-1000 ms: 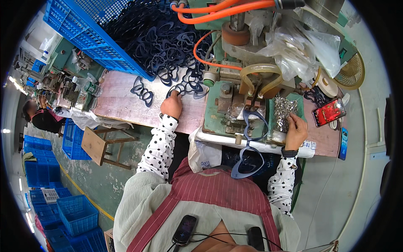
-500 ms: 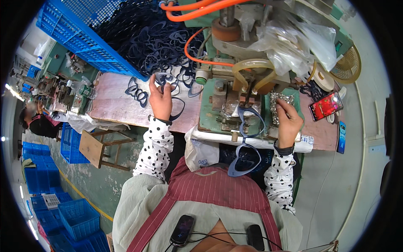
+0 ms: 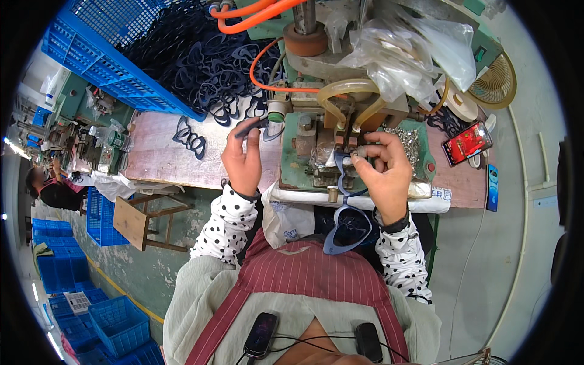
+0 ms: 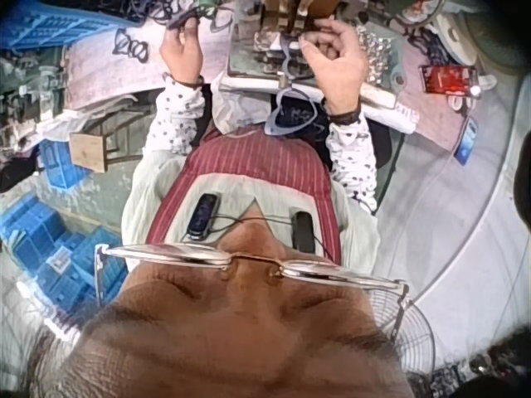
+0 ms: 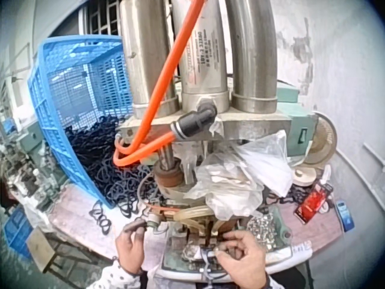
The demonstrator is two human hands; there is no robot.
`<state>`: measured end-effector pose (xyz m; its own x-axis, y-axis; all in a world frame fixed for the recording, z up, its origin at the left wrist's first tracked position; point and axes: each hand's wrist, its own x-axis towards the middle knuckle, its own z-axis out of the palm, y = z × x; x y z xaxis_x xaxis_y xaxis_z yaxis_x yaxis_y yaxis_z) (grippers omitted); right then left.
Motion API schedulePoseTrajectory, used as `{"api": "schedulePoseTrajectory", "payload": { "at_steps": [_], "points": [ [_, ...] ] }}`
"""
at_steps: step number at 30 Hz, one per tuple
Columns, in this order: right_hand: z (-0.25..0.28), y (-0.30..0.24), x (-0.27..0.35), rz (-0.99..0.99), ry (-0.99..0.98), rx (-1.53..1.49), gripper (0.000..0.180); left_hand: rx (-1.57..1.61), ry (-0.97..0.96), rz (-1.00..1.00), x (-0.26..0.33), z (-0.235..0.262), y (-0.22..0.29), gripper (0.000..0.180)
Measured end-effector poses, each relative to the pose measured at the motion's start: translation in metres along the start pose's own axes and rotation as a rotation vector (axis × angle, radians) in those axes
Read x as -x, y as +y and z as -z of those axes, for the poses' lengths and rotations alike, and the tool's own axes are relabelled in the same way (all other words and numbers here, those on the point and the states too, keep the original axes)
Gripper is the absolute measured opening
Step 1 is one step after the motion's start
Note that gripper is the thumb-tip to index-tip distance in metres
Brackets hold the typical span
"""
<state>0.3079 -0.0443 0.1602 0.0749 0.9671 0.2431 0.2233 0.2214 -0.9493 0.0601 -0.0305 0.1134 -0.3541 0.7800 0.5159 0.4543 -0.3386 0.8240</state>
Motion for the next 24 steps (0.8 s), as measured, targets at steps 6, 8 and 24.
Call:
{"api": "schedulePoseTrajectory", "payload": {
  "at_steps": [6, 8, 24],
  "points": [
    [-0.008, -0.013, -0.008, -0.099, -0.012, -0.091, 0.042, -0.172, -0.141, -0.669, 0.001, 0.001, 0.042, 0.034],
    [-0.019, -0.003, -0.009, -0.069, 0.034, -0.280, 0.044, -0.155, -0.224, -0.801, 0.004, 0.000, 0.049, 0.045],
    [0.106, 0.157, -0.017, -0.032, 0.262, 0.275, 0.031, 0.166, -0.613, -1.067, 0.032, -0.042, 0.061, 0.029]
  ]
}}
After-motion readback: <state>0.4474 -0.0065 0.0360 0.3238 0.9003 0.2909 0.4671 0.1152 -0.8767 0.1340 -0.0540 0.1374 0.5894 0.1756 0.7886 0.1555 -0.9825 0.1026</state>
